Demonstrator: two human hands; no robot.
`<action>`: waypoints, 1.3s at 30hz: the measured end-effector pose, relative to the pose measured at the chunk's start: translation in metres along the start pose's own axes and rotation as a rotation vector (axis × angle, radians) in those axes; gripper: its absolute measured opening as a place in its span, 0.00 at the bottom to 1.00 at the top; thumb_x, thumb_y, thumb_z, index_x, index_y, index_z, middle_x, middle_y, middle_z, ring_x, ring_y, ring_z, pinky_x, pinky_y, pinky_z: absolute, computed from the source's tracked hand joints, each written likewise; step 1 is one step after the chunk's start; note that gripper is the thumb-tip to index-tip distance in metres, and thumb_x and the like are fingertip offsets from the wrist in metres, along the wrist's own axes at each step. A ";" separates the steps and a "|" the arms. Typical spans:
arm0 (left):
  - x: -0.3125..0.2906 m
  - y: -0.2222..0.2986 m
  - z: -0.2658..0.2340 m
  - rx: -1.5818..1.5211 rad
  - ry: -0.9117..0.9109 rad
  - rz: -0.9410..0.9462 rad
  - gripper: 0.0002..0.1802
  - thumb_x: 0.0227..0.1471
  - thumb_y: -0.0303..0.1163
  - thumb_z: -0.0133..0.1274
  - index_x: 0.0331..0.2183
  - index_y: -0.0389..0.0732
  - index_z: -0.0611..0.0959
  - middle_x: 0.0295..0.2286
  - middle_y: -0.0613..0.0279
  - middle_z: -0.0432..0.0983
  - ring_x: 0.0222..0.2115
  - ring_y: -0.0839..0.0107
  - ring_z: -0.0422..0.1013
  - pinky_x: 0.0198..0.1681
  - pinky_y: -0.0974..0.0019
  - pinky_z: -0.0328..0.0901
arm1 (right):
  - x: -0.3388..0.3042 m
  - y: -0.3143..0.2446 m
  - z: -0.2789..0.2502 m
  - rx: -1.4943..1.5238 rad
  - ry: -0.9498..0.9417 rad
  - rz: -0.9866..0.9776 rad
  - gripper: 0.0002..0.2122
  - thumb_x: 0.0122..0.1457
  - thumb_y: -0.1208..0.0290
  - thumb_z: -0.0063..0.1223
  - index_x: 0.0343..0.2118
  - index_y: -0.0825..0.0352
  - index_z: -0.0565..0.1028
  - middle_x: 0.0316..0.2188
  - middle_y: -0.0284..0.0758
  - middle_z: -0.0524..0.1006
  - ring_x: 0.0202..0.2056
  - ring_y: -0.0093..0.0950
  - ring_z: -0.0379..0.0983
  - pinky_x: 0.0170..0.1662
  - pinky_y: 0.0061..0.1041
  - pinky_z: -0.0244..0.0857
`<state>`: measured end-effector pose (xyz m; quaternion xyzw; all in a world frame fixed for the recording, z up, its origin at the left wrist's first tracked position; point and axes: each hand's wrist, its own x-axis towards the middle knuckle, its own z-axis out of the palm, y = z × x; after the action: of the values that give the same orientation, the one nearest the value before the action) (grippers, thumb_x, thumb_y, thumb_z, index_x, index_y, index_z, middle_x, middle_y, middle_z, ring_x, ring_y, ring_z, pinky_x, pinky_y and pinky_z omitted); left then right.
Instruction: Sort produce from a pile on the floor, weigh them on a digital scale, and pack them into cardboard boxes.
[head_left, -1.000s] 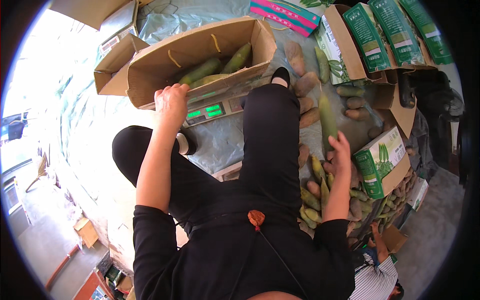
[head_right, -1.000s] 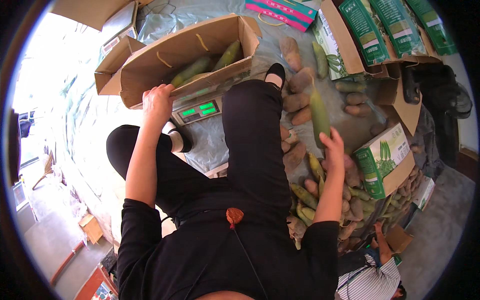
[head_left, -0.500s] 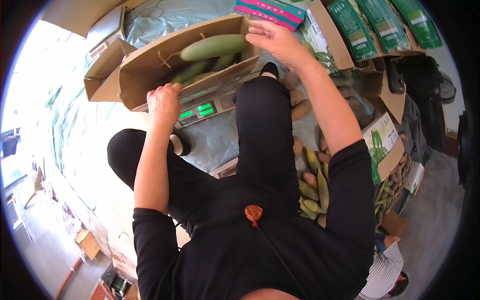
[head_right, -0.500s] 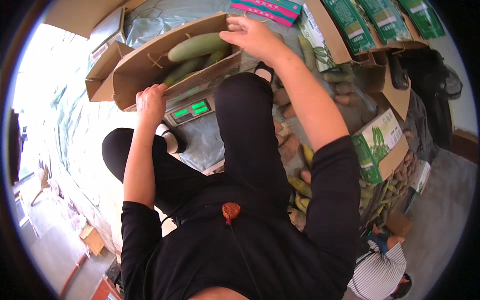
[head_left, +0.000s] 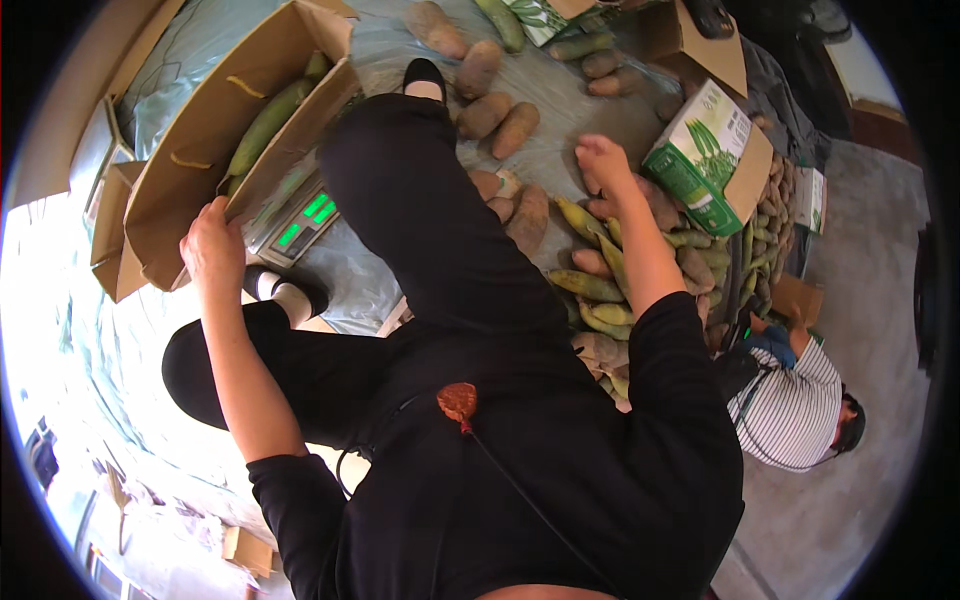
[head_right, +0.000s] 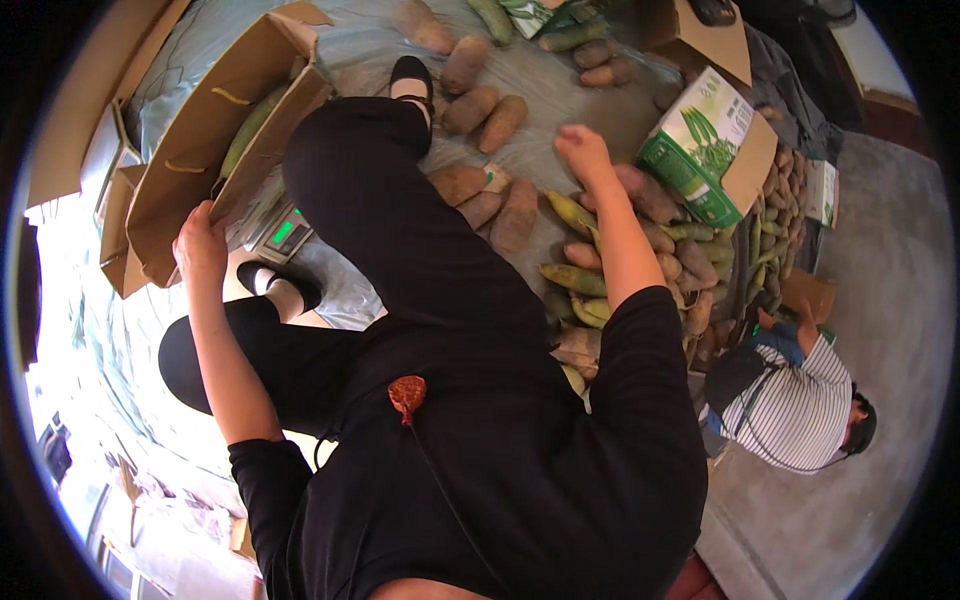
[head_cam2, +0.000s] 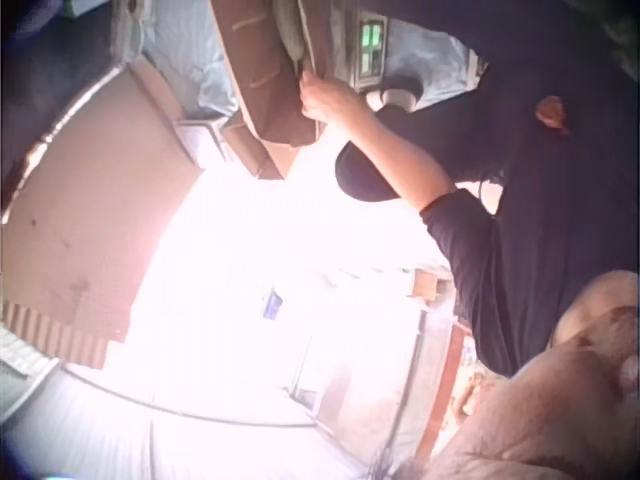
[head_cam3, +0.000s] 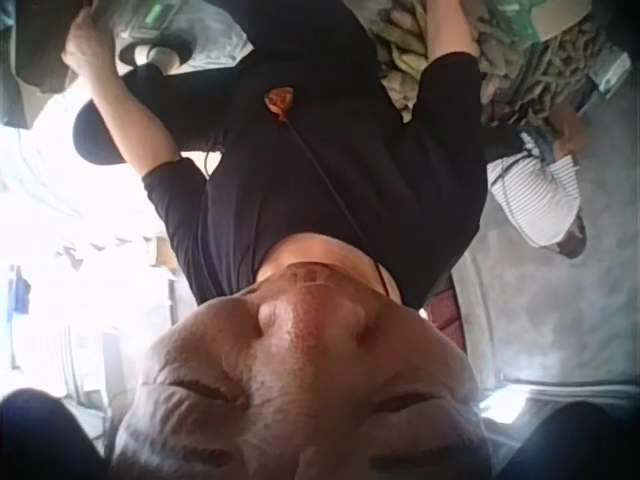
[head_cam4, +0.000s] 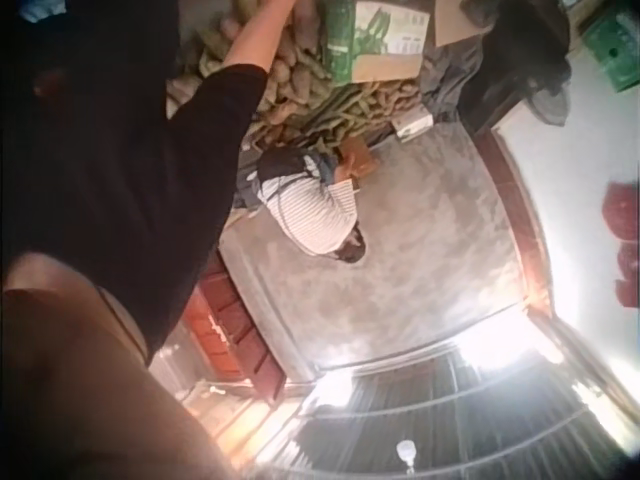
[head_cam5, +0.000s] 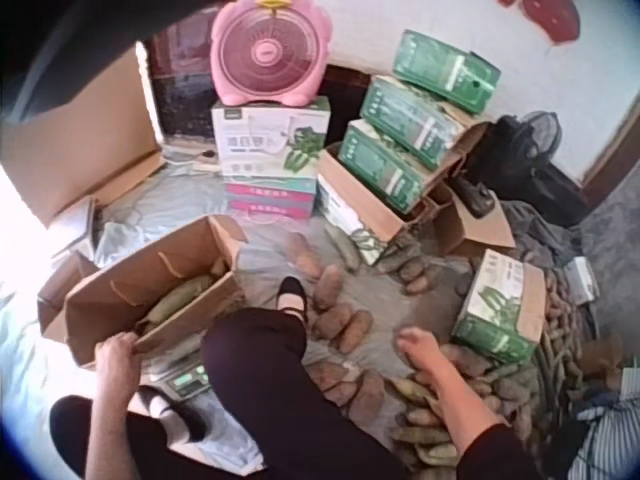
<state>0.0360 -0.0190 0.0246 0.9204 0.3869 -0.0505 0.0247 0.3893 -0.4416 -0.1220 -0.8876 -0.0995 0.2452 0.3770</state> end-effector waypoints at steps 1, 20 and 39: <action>-0.001 0.001 0.003 -0.007 0.012 0.010 0.16 0.43 0.27 0.53 0.39 0.41 0.77 0.36 0.57 0.75 0.39 0.58 0.70 0.41 0.56 0.63 | -0.009 0.030 -0.004 -0.003 0.005 0.076 0.16 0.49 0.69 0.57 0.40 0.70 0.75 0.34 0.39 0.77 0.37 0.28 0.73 0.42 0.26 0.66; -0.001 -0.012 0.012 -0.041 0.017 0.005 0.15 0.44 0.28 0.52 0.38 0.40 0.76 0.36 0.56 0.75 0.38 0.57 0.71 0.40 0.57 0.63 | -0.089 0.157 0.016 -0.304 -0.056 0.389 0.22 0.48 0.61 0.57 0.45 0.65 0.71 0.43 0.45 0.73 0.47 0.41 0.68 0.46 0.36 0.63; -0.009 0.003 -0.001 -0.014 0.053 -0.022 0.14 0.42 0.27 0.55 0.36 0.41 0.77 0.32 0.56 0.75 0.36 0.57 0.71 0.39 0.57 0.63 | -0.040 0.094 0.068 0.169 0.034 0.571 0.12 0.54 0.69 0.49 0.39 0.69 0.70 0.14 0.35 0.72 0.13 0.24 0.67 0.14 0.25 0.58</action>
<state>0.0321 -0.0271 0.0263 0.9170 0.3977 -0.0237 0.0202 0.3191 -0.4790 -0.2158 -0.8491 0.1815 0.3340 0.3669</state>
